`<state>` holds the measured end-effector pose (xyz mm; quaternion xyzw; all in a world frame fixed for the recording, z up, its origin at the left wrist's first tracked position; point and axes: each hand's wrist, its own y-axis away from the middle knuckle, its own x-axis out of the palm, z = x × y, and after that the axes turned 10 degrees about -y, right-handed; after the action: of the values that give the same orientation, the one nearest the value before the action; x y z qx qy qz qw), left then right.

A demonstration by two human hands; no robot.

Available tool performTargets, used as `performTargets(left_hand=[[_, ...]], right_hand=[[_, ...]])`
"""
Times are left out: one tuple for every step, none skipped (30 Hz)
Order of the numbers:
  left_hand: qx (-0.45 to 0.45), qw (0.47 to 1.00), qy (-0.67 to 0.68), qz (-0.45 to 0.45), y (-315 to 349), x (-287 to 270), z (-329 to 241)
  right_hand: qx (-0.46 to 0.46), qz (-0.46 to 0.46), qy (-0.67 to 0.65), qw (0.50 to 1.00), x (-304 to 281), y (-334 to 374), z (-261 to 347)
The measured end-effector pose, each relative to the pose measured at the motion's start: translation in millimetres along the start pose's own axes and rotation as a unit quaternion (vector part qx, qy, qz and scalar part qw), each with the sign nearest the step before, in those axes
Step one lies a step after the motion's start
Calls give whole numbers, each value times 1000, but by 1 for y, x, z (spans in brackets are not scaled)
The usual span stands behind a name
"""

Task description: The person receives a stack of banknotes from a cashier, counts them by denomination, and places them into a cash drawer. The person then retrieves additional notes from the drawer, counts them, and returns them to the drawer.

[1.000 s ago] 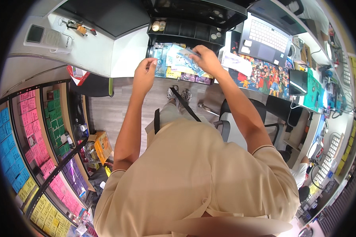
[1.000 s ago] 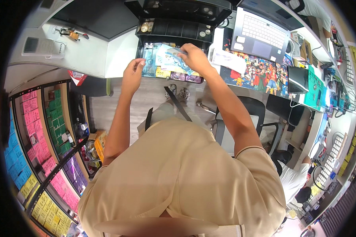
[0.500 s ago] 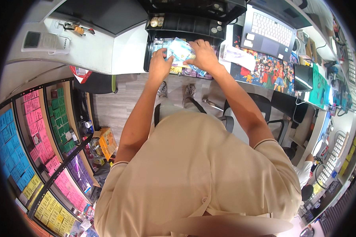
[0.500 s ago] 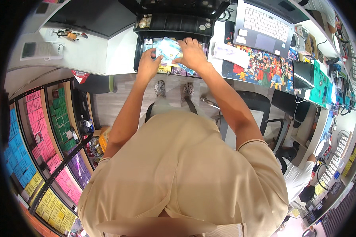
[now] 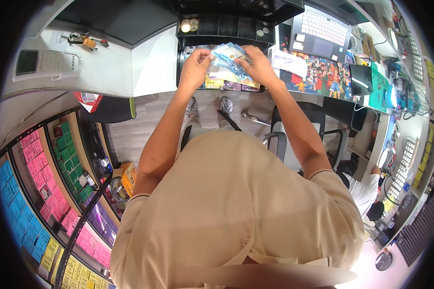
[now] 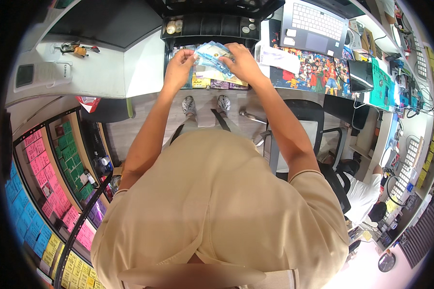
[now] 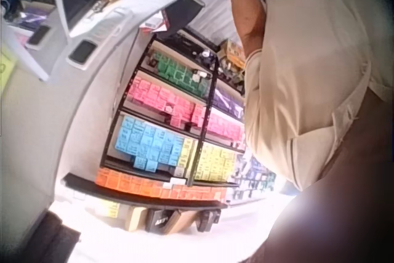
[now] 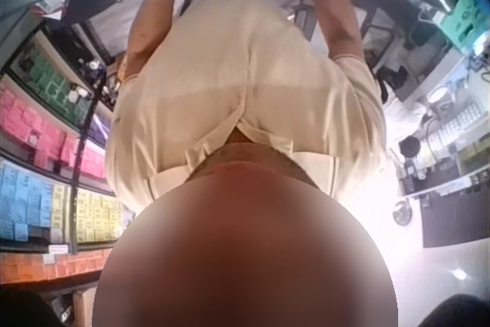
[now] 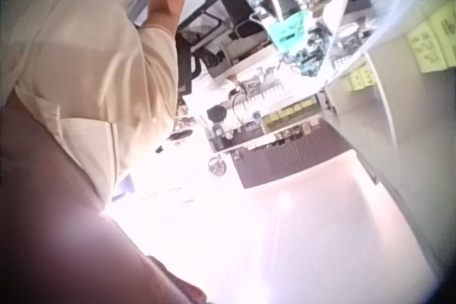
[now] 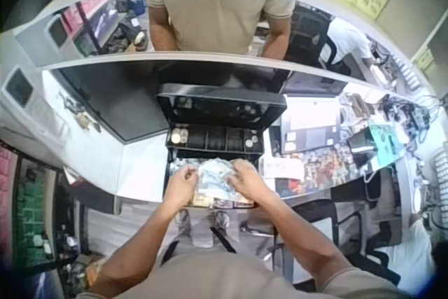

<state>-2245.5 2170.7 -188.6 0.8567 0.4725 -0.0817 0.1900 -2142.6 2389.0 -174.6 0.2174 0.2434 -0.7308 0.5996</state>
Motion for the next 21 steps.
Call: performTargets(left_hand=[[-2,1000,22,7,-1,0,-7],[18,999,30,14,-3,-1,-15],[32,999,37,20,-4,-1,-23],[43,998,42,27,-5,-1,-30],[44,995,84,43,-6,-1,-35],[25,992,111,56,-8,-4,-39],[12,988,136,73,-10,-7,-40],[27,981,174,88,-11,-10,-39],[34,996,58,55,-10,-14,-35],[28,998,-52,36,-8,-18,-30],[50,987,-151,10,-3,-21,-23],[54,965,-256,-7,2,-23,-15],[85,938,-335,-18,8,-25,-8],[114,915,-384,-45,13,-26,-3],[115,890,-438,-54,23,-26,2],[106,862,-493,-52,30,-25,5],[78,862,-499,-27,32,-24,6],[86,863,-497,-30,35,-22,6],[87,862,-498,-32,38,-19,5],[98,865,-490,-41,40,-16,3],[68,846,-529,-15,41,-15,1]], right_hand=[[32,4,-36,999,-2,2,4],[77,10,-71,994,-5,3,8],[123,15,-105,987,-8,4,13],[128,7,-129,983,-10,4,17],[134,0,-154,979,-13,4,21],[140,-8,-179,974,-16,4,25],[143,-34,-250,957,-20,6,27],[145,-59,-320,934,-23,8,30],[145,-83,-389,906,-27,11,31],[152,-112,-454,871,-29,14,32],[164,-124,-503,839,-31,20,33],[172,-129,-559,801,-31,26,34],[181,-140,-612,757,-29,32,35],[164,-132,-670,711,-27,38,35],[190,-148,-674,698,-22,43,35],[224,-144,-682,681,-17,47,34],[238,-124,-697,665,-11,52,33],[284,-127,-694,650,-7,55,32],[275,-128,-715,630,-2,57,31],[253,-112,-726,630,1,59,29],[253,-114,-728,628,4,60,28]])
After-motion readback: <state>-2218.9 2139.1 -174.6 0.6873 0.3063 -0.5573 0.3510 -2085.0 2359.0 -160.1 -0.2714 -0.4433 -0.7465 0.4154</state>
